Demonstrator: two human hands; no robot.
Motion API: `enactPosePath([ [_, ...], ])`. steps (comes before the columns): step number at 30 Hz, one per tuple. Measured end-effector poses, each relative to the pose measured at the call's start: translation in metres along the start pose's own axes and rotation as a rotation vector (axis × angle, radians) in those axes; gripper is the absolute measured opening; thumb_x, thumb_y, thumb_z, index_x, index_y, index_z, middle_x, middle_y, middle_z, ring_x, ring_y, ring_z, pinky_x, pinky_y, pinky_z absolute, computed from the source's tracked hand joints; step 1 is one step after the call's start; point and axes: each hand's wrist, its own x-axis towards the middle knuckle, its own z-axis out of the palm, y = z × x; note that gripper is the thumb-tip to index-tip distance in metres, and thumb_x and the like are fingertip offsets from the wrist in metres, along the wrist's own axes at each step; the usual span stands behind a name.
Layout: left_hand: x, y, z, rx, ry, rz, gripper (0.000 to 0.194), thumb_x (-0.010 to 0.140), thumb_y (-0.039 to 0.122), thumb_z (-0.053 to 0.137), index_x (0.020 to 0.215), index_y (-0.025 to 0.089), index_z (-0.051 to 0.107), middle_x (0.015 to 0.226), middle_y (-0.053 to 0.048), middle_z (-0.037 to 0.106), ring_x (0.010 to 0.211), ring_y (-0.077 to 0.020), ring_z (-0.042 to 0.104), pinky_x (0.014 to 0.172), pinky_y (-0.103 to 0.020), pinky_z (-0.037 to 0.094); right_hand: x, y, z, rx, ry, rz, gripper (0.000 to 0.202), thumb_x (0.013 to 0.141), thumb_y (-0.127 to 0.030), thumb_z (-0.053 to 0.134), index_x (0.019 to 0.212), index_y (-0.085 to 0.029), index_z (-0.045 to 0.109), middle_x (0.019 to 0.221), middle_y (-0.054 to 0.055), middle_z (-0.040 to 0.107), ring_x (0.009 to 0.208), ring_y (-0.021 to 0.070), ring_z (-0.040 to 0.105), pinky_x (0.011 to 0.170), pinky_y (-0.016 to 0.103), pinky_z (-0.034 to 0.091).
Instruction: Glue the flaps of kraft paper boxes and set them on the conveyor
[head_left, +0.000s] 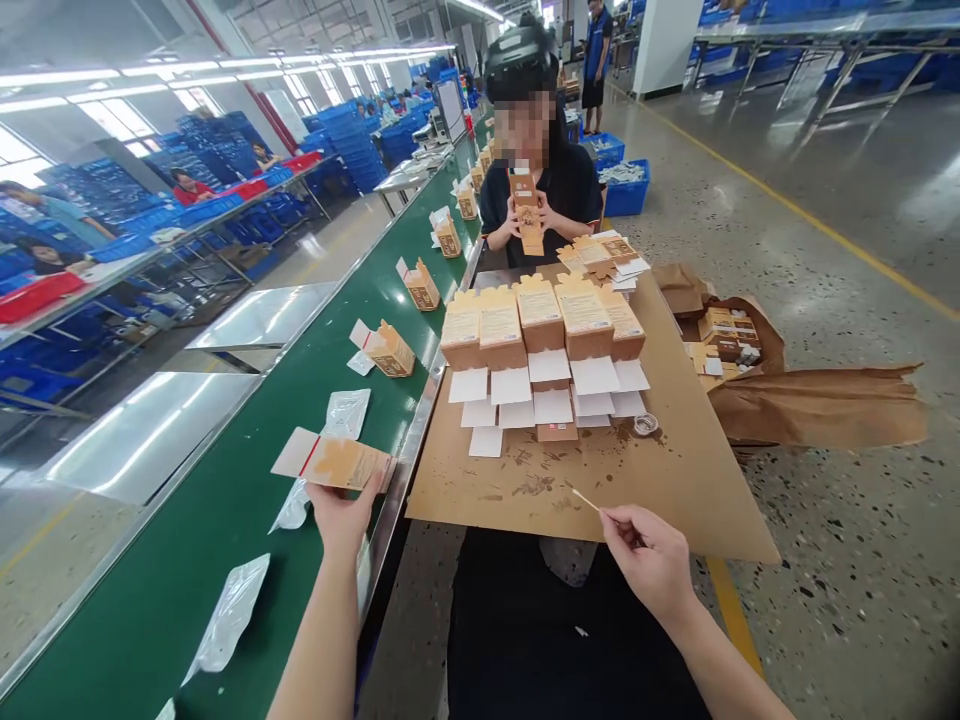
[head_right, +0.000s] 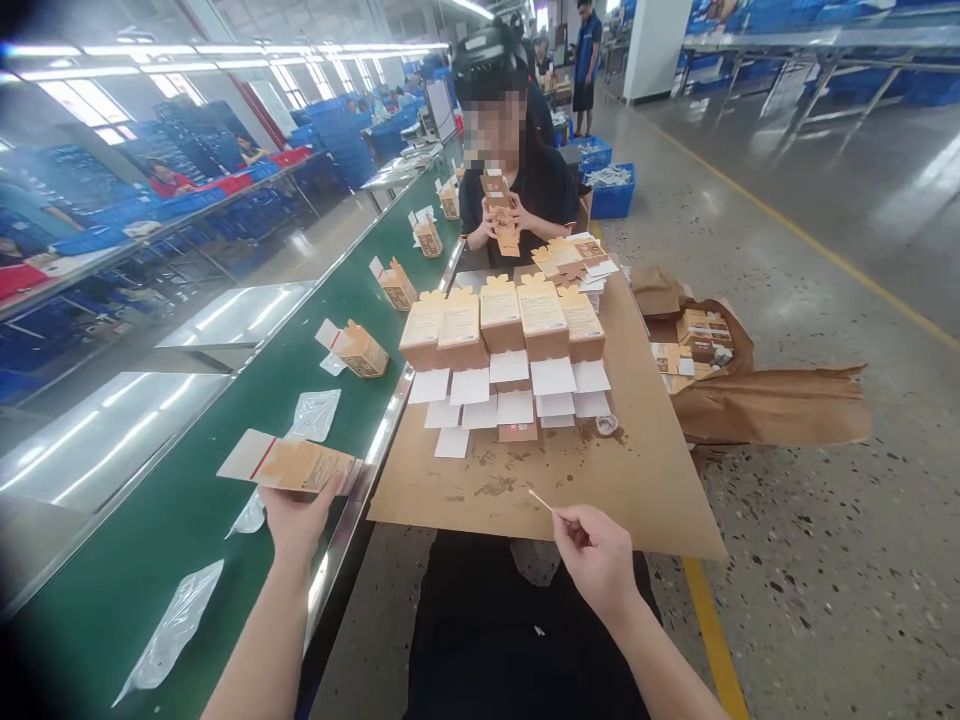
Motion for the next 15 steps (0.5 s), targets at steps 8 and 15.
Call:
enactPosePath([
  [8,0.03,-0.011,0.003,0.129,-0.082,-0.052,0.084,0.062,0.042,0.107,0.127,0.028,0.055,0.134,-0.017,0.08,0.135,-0.0437,0.081,0.126,-0.065,0.06,0.011,0.012,-0.025,-0.062,0.108,0.062,0.039,0.102,-0.056,0.082,0.077,-0.027,0.089,0.065,0.007,0.078,0.05,0.0233,0.07,0.051,0.034,0.063],
  [15,0.038,-0.002,0.016,0.217,-0.083,-0.131,0.078,0.064,0.036,0.107,0.123,0.029,0.055,0.125,-0.013,0.083,0.132,-0.0448,0.083,0.126,-0.069,0.059,0.009,0.014,-0.049,-0.132,0.22,0.152,0.035,0.091,-0.059,0.088,0.073,-0.03,0.088,0.068,0.008,0.083,0.048,0.0261,0.072,0.05,0.038,0.066],
])
